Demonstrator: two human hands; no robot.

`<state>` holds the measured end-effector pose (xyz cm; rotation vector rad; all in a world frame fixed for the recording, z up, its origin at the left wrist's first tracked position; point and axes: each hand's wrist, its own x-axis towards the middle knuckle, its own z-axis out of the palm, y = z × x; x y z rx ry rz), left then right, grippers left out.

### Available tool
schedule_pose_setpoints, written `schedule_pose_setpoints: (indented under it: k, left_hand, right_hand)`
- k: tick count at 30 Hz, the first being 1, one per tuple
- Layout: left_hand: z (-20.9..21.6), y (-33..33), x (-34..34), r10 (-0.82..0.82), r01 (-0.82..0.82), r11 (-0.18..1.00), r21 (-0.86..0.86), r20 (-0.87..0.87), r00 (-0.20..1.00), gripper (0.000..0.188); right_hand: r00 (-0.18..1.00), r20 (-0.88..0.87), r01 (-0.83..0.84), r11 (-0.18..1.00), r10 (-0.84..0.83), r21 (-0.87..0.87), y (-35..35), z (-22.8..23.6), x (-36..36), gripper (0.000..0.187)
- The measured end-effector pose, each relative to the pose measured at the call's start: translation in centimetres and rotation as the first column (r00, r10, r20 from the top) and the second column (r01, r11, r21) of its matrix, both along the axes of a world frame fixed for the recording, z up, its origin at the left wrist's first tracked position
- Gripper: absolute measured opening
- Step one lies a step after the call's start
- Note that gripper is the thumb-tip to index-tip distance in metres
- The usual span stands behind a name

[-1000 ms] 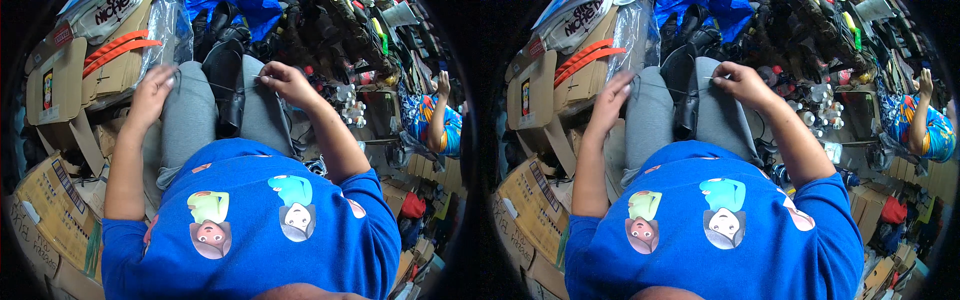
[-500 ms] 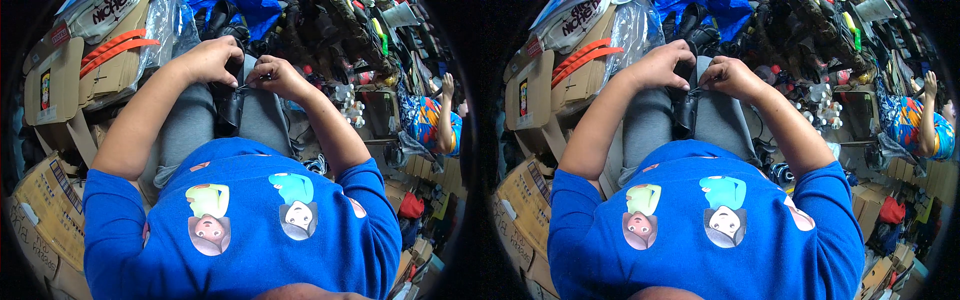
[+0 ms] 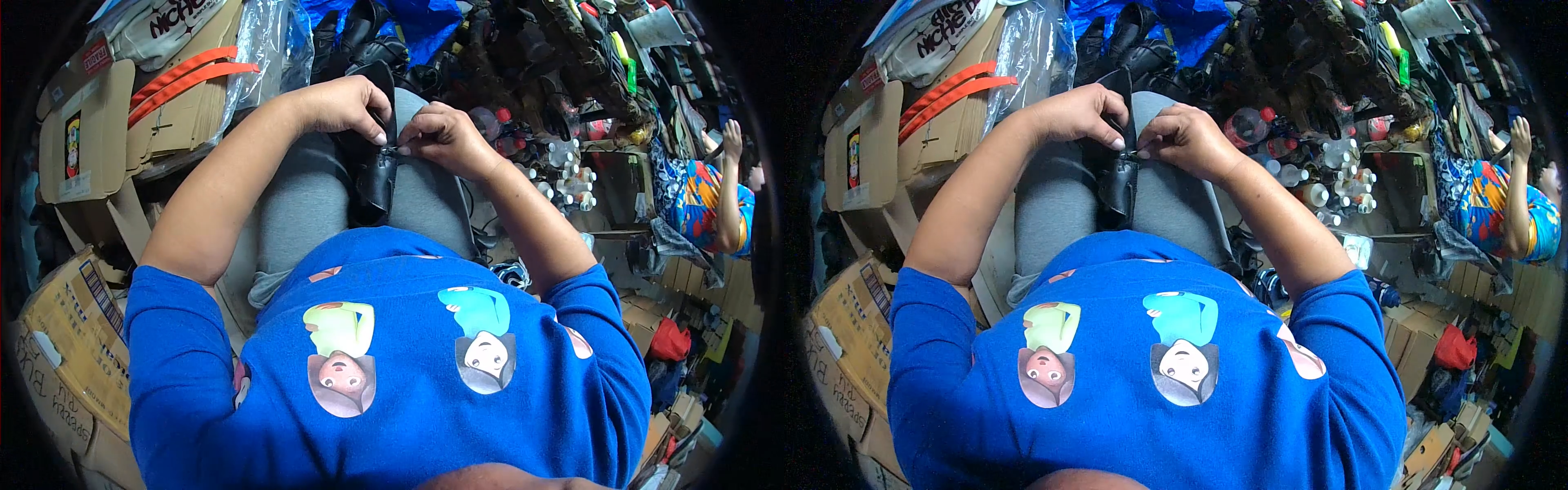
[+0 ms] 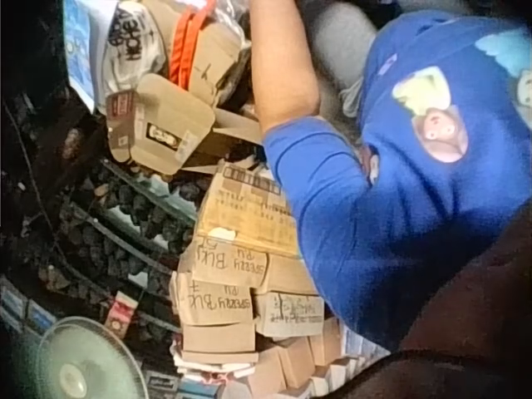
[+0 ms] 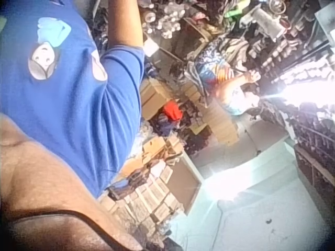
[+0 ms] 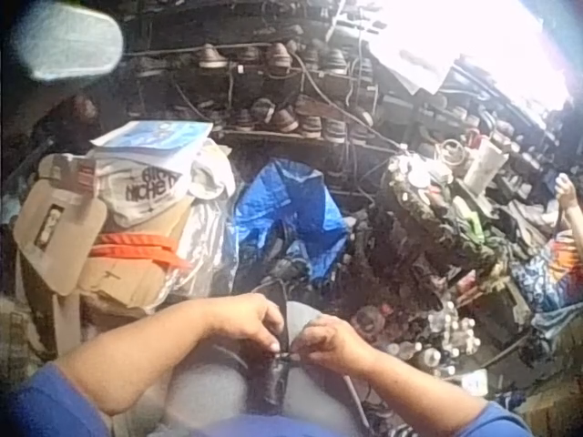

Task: Lacing a black leather boot while sitting.

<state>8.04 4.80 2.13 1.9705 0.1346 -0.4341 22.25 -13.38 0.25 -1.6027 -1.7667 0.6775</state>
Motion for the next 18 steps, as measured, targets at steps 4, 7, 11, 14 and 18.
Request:
schedule_pose_setpoints:
  k: [4, 7, 11, 14, 18]
  left_hand:
    - [-0.6, 0.2, -0.5, 0.014, -0.030, 0.983, -0.182, -0.088, 0.996, 0.034]
    - [-0.5, 0.3, -0.4, -0.109, 0.102, 0.989, -0.103, -0.056, 0.992, 0.039]
    - [-0.9, 0.1, -0.6, -0.113, 0.105, 0.987, -0.121, -0.058, 0.992, 0.042]
    - [-0.8, 0.0, -0.8, -0.092, 0.081, 0.984, -0.156, -0.070, 0.993, 0.043]
    - [-0.6, -0.1, -0.7, -0.094, 0.081, 0.984, -0.156, -0.078, 0.992, 0.043]
  right_hand:
    - [0.996, 0.049, 0.071, 0.995, -0.075, 0.068, -1.0, 0.0, -0.6, 0.014]
    - [0.988, 0.096, 0.106, 0.987, -0.118, 0.123, -1.9, 0.0, -1.1, 0.012]
    - [0.980, 0.125, 0.134, 0.978, -0.155, 0.160, -2.4, -0.3, -1.4, 0.010]
    - [0.975, 0.154, 0.135, 0.979, -0.158, 0.150, -2.5, -0.4, -1.7, 0.011]
    - [0.977, 0.163, 0.111, 0.982, -0.136, 0.152, -2.5, -0.2, -1.6, 0.015]
